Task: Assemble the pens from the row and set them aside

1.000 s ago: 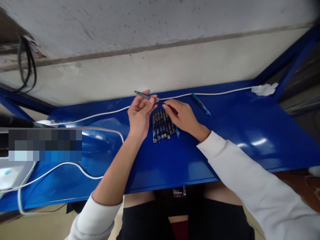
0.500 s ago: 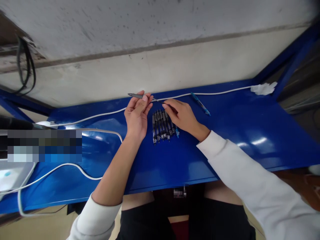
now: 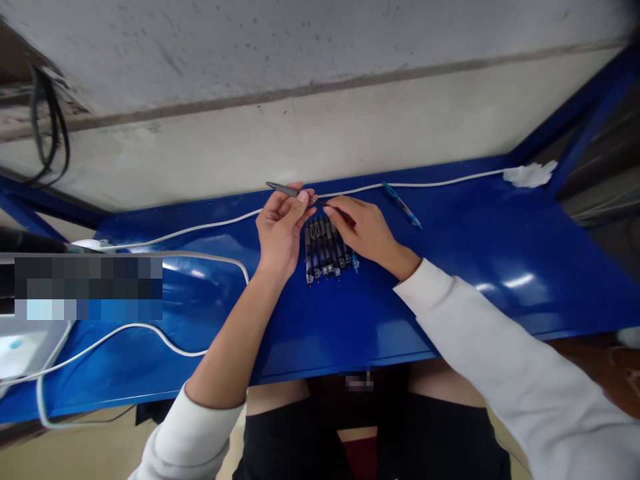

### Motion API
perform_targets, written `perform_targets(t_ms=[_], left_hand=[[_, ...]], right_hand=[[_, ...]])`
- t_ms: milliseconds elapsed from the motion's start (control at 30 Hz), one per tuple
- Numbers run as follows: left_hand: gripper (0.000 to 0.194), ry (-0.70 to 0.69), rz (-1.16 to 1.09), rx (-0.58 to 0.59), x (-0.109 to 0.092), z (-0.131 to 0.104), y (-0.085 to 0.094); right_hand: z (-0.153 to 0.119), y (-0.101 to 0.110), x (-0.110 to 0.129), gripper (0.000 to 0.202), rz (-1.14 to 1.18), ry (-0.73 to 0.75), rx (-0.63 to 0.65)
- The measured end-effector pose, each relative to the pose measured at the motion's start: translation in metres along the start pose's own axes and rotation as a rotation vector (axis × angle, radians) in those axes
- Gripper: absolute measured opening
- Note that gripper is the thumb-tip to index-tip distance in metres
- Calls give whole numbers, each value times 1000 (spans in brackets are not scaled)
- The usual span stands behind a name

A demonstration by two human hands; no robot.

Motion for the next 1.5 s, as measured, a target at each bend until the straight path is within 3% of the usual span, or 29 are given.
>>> perform_targets(t_ms=[567, 700, 900, 1000, 1133, 1500], left_hand=[[33, 59, 77, 114, 11, -4, -13], [32, 12, 56, 67, 9, -2, -7], [23, 3, -125, -121, 1, 8, 24], [19, 34, -255, -159, 3, 11, 32], [15, 70, -305, -142, 3, 9, 27], [7, 115, -287, -124, 2, 6, 16]], right_hand=[[-1, -1, -3, 40, -57, -82, 0], [-1, -1, -2, 39, -64, -100, -9], [-3, 4, 2, 36, 58, -64, -122], [-4, 8, 2, 32, 113, -45, -186], [-5, 10, 1, 32, 130, -37, -229], [-5, 7, -1, 29, 162, -34, -189]])
Point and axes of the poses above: each hand's wrist, its own z-axis towards the middle knuckle, its own y-axis out of the back of the hand, x = y × z, the point moved 5 cm from there along z, towards the middle knuckle, and after that the axes turned 9 degrees about x, right-handed, at the moved point
